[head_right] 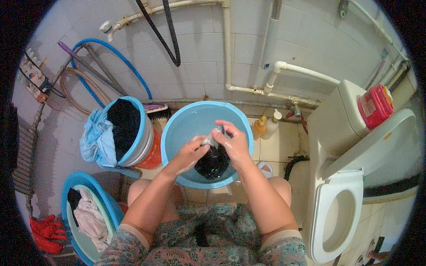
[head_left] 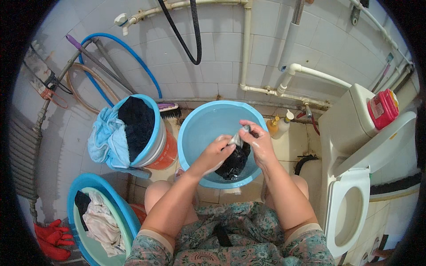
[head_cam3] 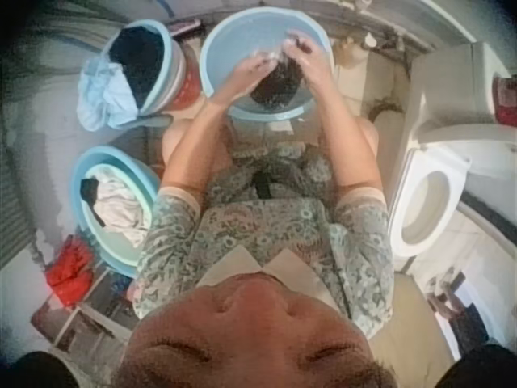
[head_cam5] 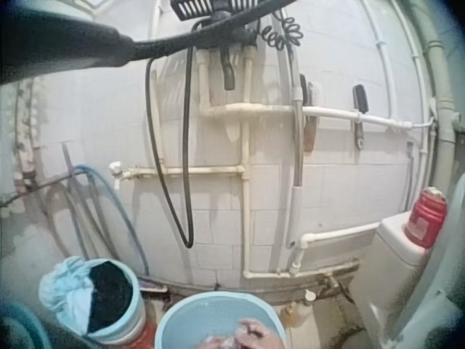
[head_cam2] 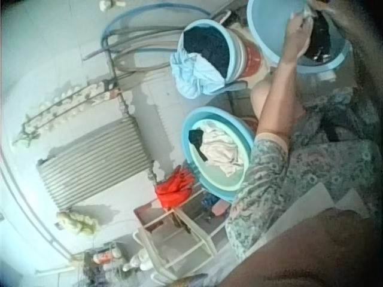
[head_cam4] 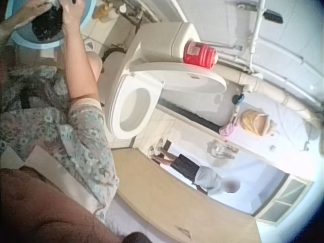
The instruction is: The person sits on the floor and hand-washes a dark garment in a blue basin filled with water. They apply soap from a yellow bar to the garment, scrub it thoroughly, and rinse it in the basin.
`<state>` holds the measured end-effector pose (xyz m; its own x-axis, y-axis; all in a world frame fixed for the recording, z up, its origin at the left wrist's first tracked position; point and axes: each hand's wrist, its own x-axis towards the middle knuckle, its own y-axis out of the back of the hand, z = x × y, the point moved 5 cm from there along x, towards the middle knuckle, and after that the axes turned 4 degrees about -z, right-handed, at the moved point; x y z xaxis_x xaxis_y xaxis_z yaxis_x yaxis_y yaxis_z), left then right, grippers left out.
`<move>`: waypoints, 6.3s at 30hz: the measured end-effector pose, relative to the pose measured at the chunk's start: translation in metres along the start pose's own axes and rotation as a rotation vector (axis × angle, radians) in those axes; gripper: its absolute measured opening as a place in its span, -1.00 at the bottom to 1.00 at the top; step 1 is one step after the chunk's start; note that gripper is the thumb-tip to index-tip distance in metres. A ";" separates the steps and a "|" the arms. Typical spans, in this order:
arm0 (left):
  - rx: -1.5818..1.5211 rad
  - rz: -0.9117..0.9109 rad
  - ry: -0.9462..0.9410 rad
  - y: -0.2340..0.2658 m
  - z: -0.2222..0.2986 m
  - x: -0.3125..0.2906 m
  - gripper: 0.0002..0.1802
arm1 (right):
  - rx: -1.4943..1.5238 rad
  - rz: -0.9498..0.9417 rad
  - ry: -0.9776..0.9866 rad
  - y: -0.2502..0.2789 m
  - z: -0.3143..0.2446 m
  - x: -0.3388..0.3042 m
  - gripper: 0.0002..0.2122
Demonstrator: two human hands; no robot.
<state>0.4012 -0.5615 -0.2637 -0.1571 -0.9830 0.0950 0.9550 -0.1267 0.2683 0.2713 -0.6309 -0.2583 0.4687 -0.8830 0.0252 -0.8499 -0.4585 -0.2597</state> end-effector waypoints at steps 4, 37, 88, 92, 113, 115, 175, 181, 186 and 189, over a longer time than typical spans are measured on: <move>-0.388 0.154 0.194 0.004 -0.009 -0.001 -0.64 | -0.204 0.217 0.103 0.010 0.000 0.001 -0.84; -0.931 0.183 0.310 -0.006 -0.009 0.002 -0.52 | -0.082 0.064 -0.160 -0.011 0.043 0.010 -0.59; -1.478 -0.244 0.039 -0.040 -0.103 -0.001 -0.63 | -1.535 -0.132 0.573 -0.091 0.011 -0.037 -0.85; -1.417 0.285 0.552 -0.070 -0.040 -0.001 -0.66 | -1.472 0.067 0.320 -0.032 0.008 -0.004 -0.77; -0.486 0.466 0.043 0.033 -0.007 0.001 -0.61 | -0.175 -0.087 -0.114 -0.044 0.022 -0.013 -0.67; -0.123 0.357 0.070 0.008 -0.027 0.001 -0.62 | -0.116 -0.078 -0.255 -0.046 0.044 -0.015 -0.50; -0.710 0.119 0.164 0.019 0.009 0.000 -0.84 | 0.070 -0.406 -0.298 -0.026 -0.001 -0.011 -0.53; -0.677 0.175 0.114 0.017 0.003 0.000 -0.83 | -0.011 -0.378 -0.340 -0.025 0.017 -0.011 -0.63; -0.626 0.238 0.057 0.019 0.000 -0.002 -0.82 | -0.036 -0.294 -0.320 -0.025 0.015 -0.008 -0.76; -0.620 0.286 0.069 0.022 0.003 -0.003 -0.77 | -0.552 -0.207 -0.204 -0.006 0.016 0.003 -0.80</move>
<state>0.4219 -0.5610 -0.2550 0.1191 -0.9928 0.0135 0.9276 0.1065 -0.3580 0.2815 -0.6288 -0.2724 0.6274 -0.7583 -0.1771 -0.7102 -0.6504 0.2694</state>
